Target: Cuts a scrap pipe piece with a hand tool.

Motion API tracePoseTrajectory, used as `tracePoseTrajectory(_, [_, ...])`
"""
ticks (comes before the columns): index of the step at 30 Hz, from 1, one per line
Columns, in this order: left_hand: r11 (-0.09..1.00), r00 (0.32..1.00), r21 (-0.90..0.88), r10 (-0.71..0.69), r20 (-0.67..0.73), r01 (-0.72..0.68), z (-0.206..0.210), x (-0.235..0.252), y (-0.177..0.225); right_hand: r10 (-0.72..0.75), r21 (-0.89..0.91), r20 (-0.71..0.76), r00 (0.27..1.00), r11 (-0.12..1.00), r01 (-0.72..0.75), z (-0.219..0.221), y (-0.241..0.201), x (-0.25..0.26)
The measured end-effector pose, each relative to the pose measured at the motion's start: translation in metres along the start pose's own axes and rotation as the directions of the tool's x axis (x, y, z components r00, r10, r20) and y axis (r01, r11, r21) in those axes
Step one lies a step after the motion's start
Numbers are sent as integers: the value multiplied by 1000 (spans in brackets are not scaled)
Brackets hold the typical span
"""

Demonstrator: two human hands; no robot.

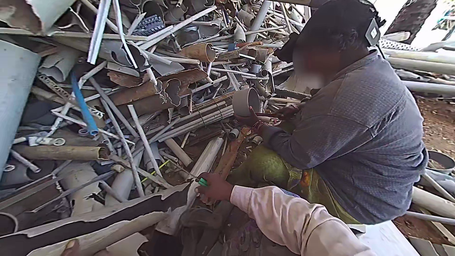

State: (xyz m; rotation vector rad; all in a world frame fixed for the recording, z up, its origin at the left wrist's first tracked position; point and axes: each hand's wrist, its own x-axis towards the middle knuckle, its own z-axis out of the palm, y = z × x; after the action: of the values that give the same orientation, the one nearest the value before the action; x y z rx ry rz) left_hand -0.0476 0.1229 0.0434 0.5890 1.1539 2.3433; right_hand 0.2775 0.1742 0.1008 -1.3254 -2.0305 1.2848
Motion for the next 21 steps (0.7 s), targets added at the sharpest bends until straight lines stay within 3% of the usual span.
tracePoseTrajectory(4, [983,991,-182,-57,-120,35,-1,9,7,59,162,-103,993,986,-42,-7,5,-1])
tracePoseTrajectory(7, [960,954,-226,-214,-209,166,-5,10,-3,137,278,-115,984,955,-101,-8,6,-2])
tracePoseTrajectory(12, [948,907,-85,-317,-276,306,6,1,-15,204,415,-113,972,899,-140,1,6,1])
tracePoseTrajectory(16, [955,942,123,-235,-240,269,11,-7,-23,197,393,-98,975,908,-144,6,6,3])
tracePoseTrajectory(21, [942,956,206,-231,-179,266,15,-10,-23,199,362,-44,979,916,-170,9,6,6])
